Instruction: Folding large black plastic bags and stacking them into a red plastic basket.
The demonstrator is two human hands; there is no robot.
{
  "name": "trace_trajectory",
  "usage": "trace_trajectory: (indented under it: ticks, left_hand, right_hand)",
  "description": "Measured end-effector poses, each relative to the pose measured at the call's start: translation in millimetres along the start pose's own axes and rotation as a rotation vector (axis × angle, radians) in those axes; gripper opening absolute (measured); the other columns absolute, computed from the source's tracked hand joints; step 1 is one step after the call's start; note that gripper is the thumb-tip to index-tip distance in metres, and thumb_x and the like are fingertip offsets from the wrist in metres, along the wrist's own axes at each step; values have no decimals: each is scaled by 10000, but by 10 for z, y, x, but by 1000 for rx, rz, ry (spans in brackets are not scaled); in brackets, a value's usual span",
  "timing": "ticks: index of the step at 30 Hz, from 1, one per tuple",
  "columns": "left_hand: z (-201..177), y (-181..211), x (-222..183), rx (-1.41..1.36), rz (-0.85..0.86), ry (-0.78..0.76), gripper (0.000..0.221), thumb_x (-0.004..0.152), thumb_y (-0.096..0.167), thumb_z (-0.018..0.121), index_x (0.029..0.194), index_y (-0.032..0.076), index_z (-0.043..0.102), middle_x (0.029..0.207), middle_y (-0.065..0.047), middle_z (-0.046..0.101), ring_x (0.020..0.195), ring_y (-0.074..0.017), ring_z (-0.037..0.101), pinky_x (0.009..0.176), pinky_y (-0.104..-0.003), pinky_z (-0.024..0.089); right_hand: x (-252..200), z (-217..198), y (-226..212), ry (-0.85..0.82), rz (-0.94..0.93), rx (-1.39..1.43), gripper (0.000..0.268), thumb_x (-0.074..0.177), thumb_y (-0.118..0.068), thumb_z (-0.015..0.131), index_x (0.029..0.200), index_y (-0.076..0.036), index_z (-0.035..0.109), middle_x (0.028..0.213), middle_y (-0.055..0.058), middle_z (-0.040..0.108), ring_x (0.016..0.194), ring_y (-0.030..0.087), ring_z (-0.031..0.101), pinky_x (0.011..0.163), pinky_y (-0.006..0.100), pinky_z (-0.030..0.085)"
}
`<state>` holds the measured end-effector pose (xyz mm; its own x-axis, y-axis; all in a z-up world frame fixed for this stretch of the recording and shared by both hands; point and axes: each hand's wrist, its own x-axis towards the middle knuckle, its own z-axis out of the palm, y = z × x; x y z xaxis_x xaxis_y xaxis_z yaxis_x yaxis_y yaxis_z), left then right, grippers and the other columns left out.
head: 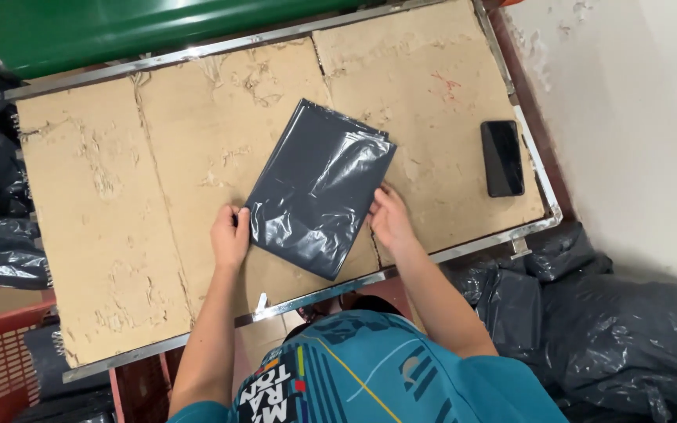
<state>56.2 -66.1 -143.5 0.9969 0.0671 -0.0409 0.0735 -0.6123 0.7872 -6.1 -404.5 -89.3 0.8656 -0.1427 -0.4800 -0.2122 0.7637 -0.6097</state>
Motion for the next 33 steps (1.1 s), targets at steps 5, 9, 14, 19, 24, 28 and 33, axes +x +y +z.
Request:
trace_trajectory:
  ticks: [5,9,14,19,24,28,33]
  left_hand:
    - [7,169,-57,132,-13,59,280,1039,388,557,920,135,574,783,-156,655,856,-403,680,746,-509,512]
    - [146,173,-36,259,-24,132,300,1027,421,576,915,143,574,765,-147,658,825,-387,692,734,-499,523]
    - [351,155,-13,500,-59,195,329,1000,470,563,917,151,579,788,-114,689,787,-342,717,691,-483,558]
    - [161,761,165,682,17,150,432,905,584,597,1039,173,596,1005,-54,639,1064,-303,628,784,-488,571]
    - [671,1105,836,577,215,33,615,940,588,521,1328,111,544,1218,-93,607,1195,-350,526,770,-487,538]
    - [913,1313,1255,310,49,-142,602,823,488,707,1240,99,513,1177,-142,599,1100,-381,553,845,-512,490]
    - [579,1470,954,-94,204,46,305,821,300,772,1025,91,681,1000,-114,634,960,-313,607,859,-408,463]
  right_hand:
    - [244,277,-340,190,-249,-584,577,845,-34,766,1329,-109,460,1018,14,585,847,134,627,662,226,595]
    - [787,-245,-164,275,-256,-808,600,793,-101,806,1278,-91,455,911,28,671,763,139,659,568,240,596]
    - [458,190,-279,484,-498,-1562,719,802,-246,826,1378,-55,440,1028,96,611,982,304,656,808,478,558]
    - [-59,477,348,-200,-1199,-1892,703,877,-603,467,1392,-127,518,1391,176,493,1370,385,371,1095,621,218]
    - [-468,581,494,-932,-887,-1988,939,743,-590,704,1486,-81,437,1570,226,337,1478,475,187,1121,766,43]
    - [-309,399,271,-836,-865,-1724,626,824,-402,685,1344,-72,574,1431,186,506,1413,411,355,1136,608,216]
    - [-145,-51,-70,-242,-954,-1584,630,700,-293,738,1235,8,595,1237,195,637,1162,372,587,1031,473,421]
